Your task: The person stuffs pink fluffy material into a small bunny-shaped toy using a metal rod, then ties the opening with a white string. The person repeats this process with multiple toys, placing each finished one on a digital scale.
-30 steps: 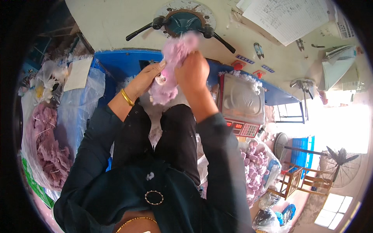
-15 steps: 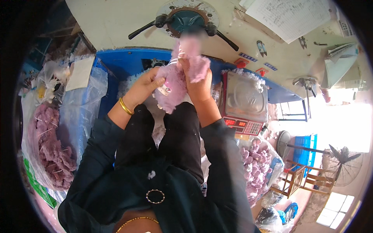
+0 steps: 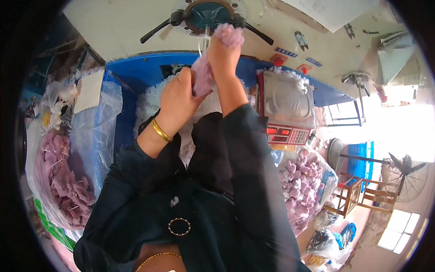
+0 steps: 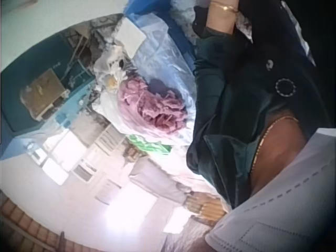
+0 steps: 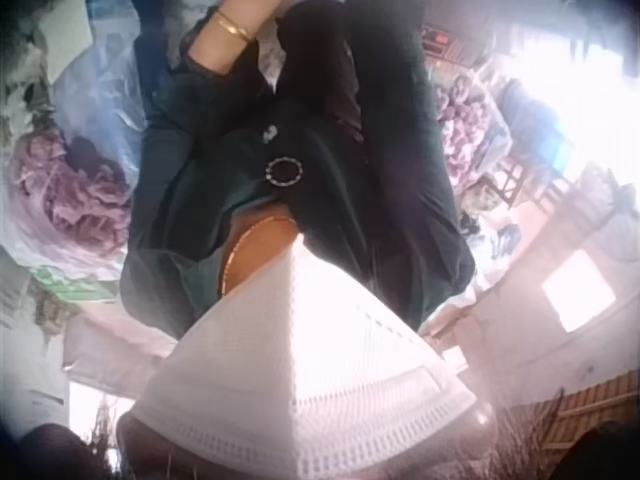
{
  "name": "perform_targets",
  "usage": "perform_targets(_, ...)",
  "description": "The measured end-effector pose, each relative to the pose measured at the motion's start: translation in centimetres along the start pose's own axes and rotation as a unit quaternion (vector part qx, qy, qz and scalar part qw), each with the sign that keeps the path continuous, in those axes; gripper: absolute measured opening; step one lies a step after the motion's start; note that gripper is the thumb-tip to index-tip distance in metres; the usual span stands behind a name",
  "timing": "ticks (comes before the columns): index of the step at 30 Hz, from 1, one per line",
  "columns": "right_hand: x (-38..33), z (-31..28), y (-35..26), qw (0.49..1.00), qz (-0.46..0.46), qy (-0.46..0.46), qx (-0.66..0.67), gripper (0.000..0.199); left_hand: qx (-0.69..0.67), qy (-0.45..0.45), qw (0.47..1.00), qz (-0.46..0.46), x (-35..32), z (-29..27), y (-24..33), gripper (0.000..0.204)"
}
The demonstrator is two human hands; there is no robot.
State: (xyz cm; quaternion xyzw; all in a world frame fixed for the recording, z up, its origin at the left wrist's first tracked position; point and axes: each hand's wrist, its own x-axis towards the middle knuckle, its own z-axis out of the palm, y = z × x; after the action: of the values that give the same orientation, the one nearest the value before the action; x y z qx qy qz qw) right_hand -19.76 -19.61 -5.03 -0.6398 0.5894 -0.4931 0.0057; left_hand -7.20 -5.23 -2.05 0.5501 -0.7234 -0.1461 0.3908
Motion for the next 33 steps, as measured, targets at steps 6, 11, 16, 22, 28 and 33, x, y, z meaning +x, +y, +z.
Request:
perform_targets(6, 1.0, -0.5, -3.1, 0.977, 0.166, -0.039, 0.129, 0.038, -0.117, 0.07, 0.987, -0.087, -0.1, 0.4, 0.7, 0.056)
perform_targets(11, -1.9, -3.3, -5.0, 0.988, 0.133, -0.037, 0.064, 0.039, -0.128, 0.049, 0.988, -0.068, -2.4, 0.0, -0.6, 0.05)
perform_targets(16, -4.7, -5.9, -7.1, 0.975, 0.15, -0.05, 0.157, 0.036, -0.138, 0.097, 0.984, 0.058, -3.0, 0.0, -2.0, 0.037)
perform_targets(22, -5.5, -11.8, -5.8, 0.816, 0.226, -0.278, 0.453, 0.044, -0.59, -0.056, 0.788, -0.166, -2.5, -1.5, -2.2, 0.032)
perform_targets(28, -10.0, -10.9, -2.4, 0.519, 0.291, -0.449, 0.666, 0.037, -0.508, -0.009, 0.84, -0.192, -3.2, 0.5, -2.6, 0.04)
perform_targets(33, -8.3, -12.2, -5.5, 0.703, 0.281, -0.491, 0.431, 0.021, -0.704, -0.137, 0.666, -0.204, -4.1, -0.8, -1.0, 0.041)
